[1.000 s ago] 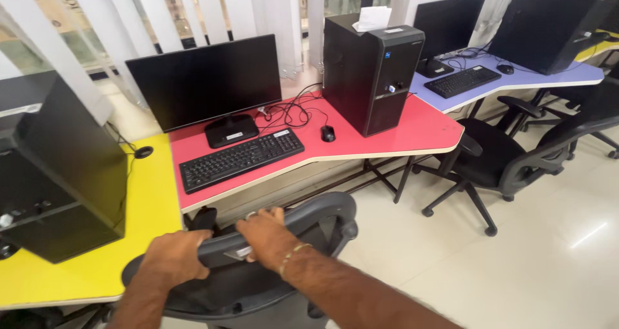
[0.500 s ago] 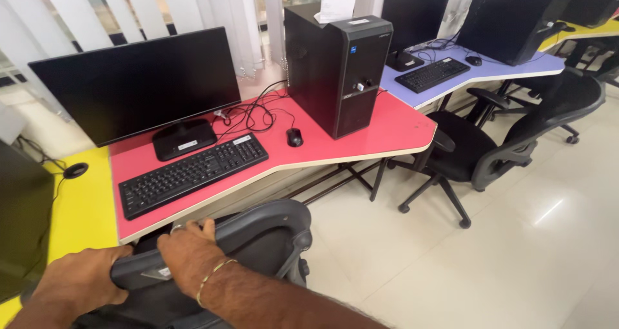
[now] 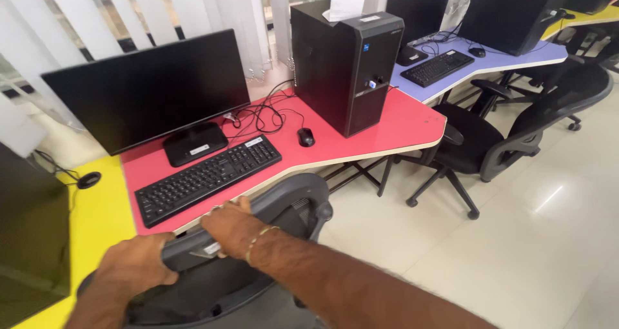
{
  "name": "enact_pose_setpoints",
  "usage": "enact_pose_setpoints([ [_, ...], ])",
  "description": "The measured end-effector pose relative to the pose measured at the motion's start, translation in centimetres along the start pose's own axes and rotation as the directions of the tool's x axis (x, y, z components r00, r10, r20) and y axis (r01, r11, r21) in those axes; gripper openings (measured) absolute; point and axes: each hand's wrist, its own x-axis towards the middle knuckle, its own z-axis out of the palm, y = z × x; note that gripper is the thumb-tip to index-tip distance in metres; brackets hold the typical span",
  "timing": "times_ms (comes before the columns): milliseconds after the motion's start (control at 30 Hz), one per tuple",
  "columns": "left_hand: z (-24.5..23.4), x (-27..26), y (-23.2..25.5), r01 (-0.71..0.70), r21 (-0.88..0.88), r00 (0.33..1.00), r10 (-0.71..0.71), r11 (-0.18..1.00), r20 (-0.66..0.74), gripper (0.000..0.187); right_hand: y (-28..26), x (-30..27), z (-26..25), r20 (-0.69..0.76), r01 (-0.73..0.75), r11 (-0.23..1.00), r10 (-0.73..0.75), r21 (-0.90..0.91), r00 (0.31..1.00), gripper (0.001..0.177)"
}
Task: The person moves several office chairs in a computer lab, pulling them out from under desks and repositioning them. The person handles both black mesh chairs and beige mesh chairs, moving them across the tiled floor.
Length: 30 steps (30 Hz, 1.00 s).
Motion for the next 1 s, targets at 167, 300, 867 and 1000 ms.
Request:
enact_pose_setpoints([
  [167, 1.0, -2.1, 1.2, -0.069, 0.022, 0.997, 0.069, 0.997, -0.018, 0.079, 0.5, -1.0, -0.6, 0.141, -0.041, 0.999, 0.041, -0.004, 0.989, 0.057],
  [300, 0.5, -3.2, 1.7, -0.099, 0.017, 0.995, 0.099, 0.995, -0.023, 0.081, 0.2, -2.7, -2.2, 0.200, -0.049, 0.998, 0.043, 0.028, 0.979, 0.072],
  [867, 0.6, 0.8, 23.6, -0.577, 0.106, 0.777, 0.584, 0.810, -0.235, 0.106, 10.3, -20.3, -10.1, -0.004, -0.476, 0.832, 0.495, -0.285, 0.869, 0.102],
  [1000, -0.8, -0.9, 33.8, -0.669, 0.089, 0.727, 0.674, 0.738, -0.128, 0.099, 14.8, -27.0, -13.7, 0.056, -0.606, 0.754, 0.637, -0.251, 0.769, 0.109],
])
